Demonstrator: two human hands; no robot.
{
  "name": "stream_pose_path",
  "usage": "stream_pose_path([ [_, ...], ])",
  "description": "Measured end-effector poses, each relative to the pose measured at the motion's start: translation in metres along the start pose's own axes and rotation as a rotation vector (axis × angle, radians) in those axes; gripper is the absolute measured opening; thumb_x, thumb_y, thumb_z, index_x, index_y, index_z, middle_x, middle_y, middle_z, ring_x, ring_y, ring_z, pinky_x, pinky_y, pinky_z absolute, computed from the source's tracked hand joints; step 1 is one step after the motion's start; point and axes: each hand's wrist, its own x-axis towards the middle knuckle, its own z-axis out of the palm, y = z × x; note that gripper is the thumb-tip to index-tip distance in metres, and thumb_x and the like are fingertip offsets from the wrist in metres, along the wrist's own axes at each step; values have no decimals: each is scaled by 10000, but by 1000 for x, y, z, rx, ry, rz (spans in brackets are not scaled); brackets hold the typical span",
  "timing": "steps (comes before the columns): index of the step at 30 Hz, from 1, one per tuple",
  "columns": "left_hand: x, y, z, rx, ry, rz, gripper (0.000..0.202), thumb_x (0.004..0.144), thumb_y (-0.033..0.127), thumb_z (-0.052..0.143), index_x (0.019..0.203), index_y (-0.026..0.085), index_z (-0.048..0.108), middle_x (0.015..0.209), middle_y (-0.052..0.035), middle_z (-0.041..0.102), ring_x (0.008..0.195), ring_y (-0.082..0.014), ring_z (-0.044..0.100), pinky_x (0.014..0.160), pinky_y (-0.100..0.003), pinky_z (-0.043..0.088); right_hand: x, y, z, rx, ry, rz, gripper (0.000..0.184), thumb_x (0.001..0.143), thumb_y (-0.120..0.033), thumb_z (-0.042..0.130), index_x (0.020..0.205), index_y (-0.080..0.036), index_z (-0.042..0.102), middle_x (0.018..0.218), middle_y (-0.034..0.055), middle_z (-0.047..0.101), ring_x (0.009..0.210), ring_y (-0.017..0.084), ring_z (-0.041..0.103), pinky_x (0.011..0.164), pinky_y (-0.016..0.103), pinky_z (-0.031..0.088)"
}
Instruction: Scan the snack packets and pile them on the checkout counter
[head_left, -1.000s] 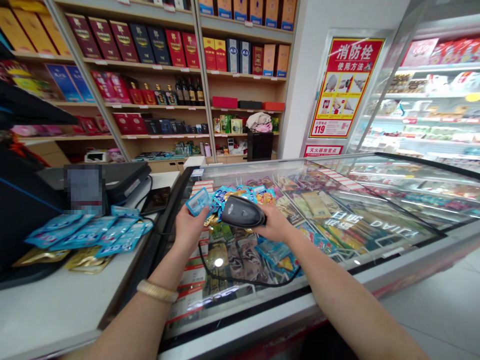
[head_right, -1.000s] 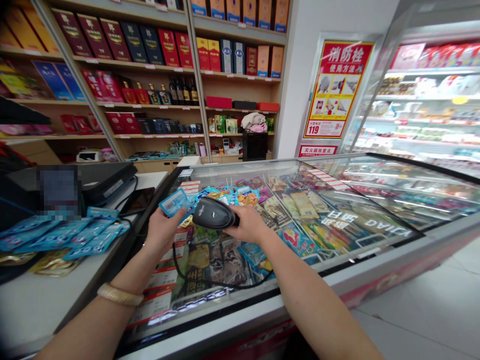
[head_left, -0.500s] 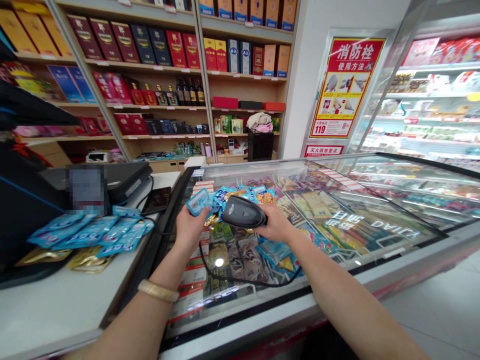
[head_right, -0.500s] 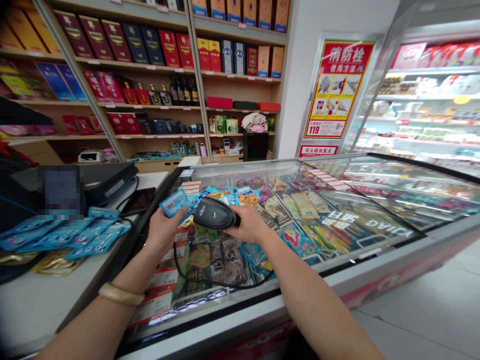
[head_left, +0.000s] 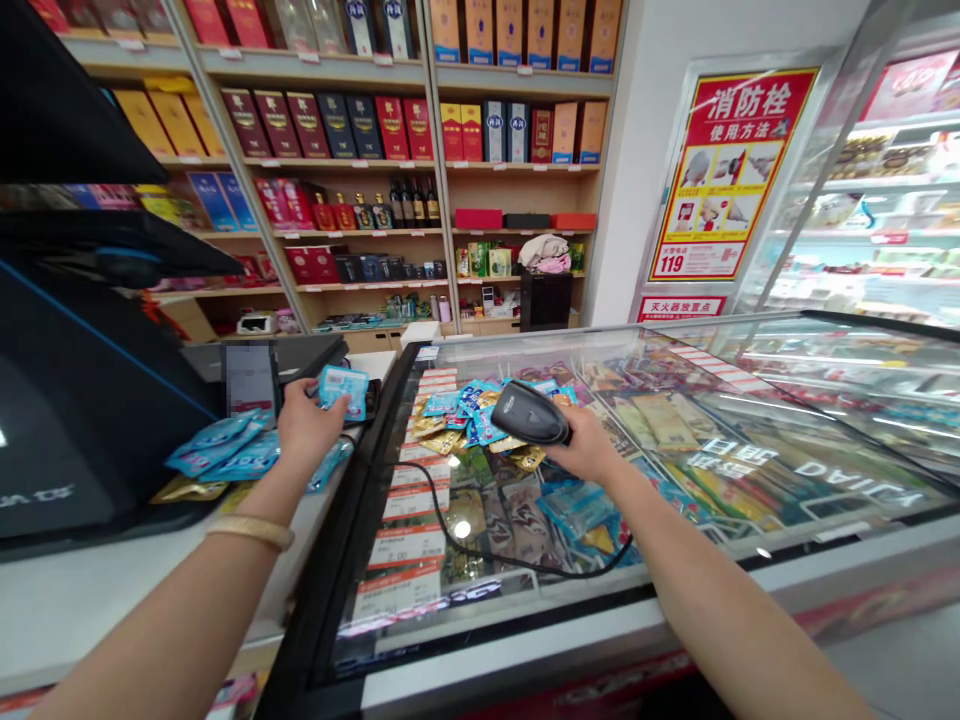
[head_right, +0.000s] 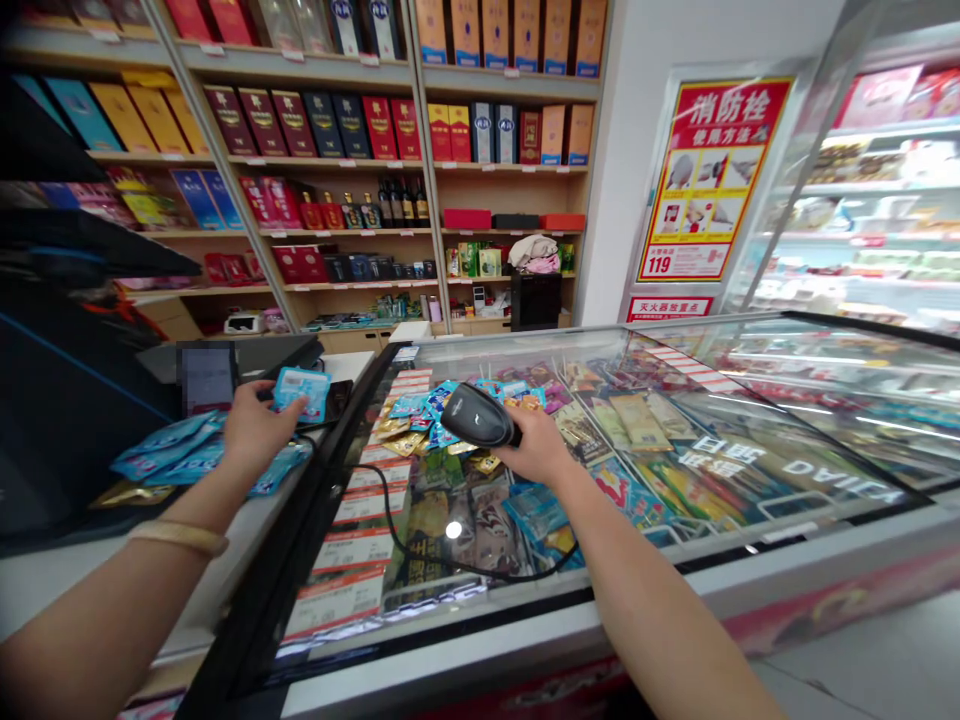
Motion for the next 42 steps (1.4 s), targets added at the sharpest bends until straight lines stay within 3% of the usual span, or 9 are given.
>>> stream_pose_path([
  [5, 21, -25, -16, 318, -40, 8, 555, 776, 366, 632, 1242, 93, 502, 1059, -236, 683, 1143, -463, 586, 988, -630, 369, 0, 1, 1, -13, 7, 3, 220, 726, -278, 641, 926, -191, 671, 831, 64, 716, 754, 218, 655, 715, 308, 498],
  [11, 20, -37, -9, 390, 71, 84, 340, 733, 372, 645, 994, 171, 559, 992, -200, 674, 1150, -491, 545, 947, -654, 361, -1, 3, 2, -15, 6, 8, 224, 736, -277, 649, 941, -192, 683, 879, 73, 729, 786, 234, 665, 731, 327, 506],
  [16, 5, -30, -7, 352, 185, 242, 342, 774, 346, 585, 1066, 171, 544, 1222, -201, 583, 1241, -482, 435, 955, -630, 348, 0, 3, 1, -4, 17, 16, 247, 715, -248, 667, 957, -198, 680, 866, 62, 716, 790, 225, 646, 728, 313, 498],
  [20, -12, -6, 1, 268, 205, 273, 442, 819, 355, 521, 1217, 164, 539, 1340, -188, 499, 1284, -437, 381, 1002, -593, 315, 1, 4, 0, 5, 66, 3, 261, 714, -239, 645, 970, -194, 666, 905, 68, 717, 794, 219, 646, 737, 309, 489],
  [24, -34, 25, 22, 144, 119, 296, 472, 817, 375, 526, 1233, 157, 577, 1297, -205, 539, 1248, -401, 444, 1008, -562, 340, 2, 8, -2, -17, 103, 35, 189, 713, -256, 630, 885, -181, 657, 788, 61, 697, 707, 207, 628, 679, 294, 471],
  [29, -70, 56, 63, -64, -226, 520, 404, 783, 397, 591, 1127, 193, 645, 1150, -147, 672, 1112, -334, 597, 982, -473, 429, 3, 9, -3, -37, 99, 66, 212, 707, -266, 637, 902, -186, 659, 798, 65, 701, 717, 210, 631, 674, 287, 470],
  [33, -93, 67, 89, -110, -416, 609, 501, 735, 412, 666, 1190, 204, 634, 1235, -142, 662, 1196, -322, 577, 1041, -441, 403, 3, 9, -2, -43, 93, 64, 191, 702, -262, 635, 874, -183, 662, 785, 68, 698, 718, 214, 639, 679, 291, 469],
  [37, -102, 67, 99, -52, -531, 659, 607, 733, 416, 676, 1298, 226, 564, 1290, -134, 634, 1248, -315, 536, 1055, -442, 387, 3, 9, -2, -38, 85, 66, 213, 709, -270, 640, 902, -186, 671, 808, 69, 706, 734, 216, 646, 690, 292, 473],
  [42, -106, 67, 97, 36, -516, 712, 673, 677, 351, 746, 1298, 172, 561, 1225, -167, 636, 1176, -329, 569, 1012, -436, 419, 3, 10, -1, -44, 70, 60, 267, 715, -281, 643, 964, -187, 670, 869, 81, 712, 794, 226, 651, 734, 307, 484],
])
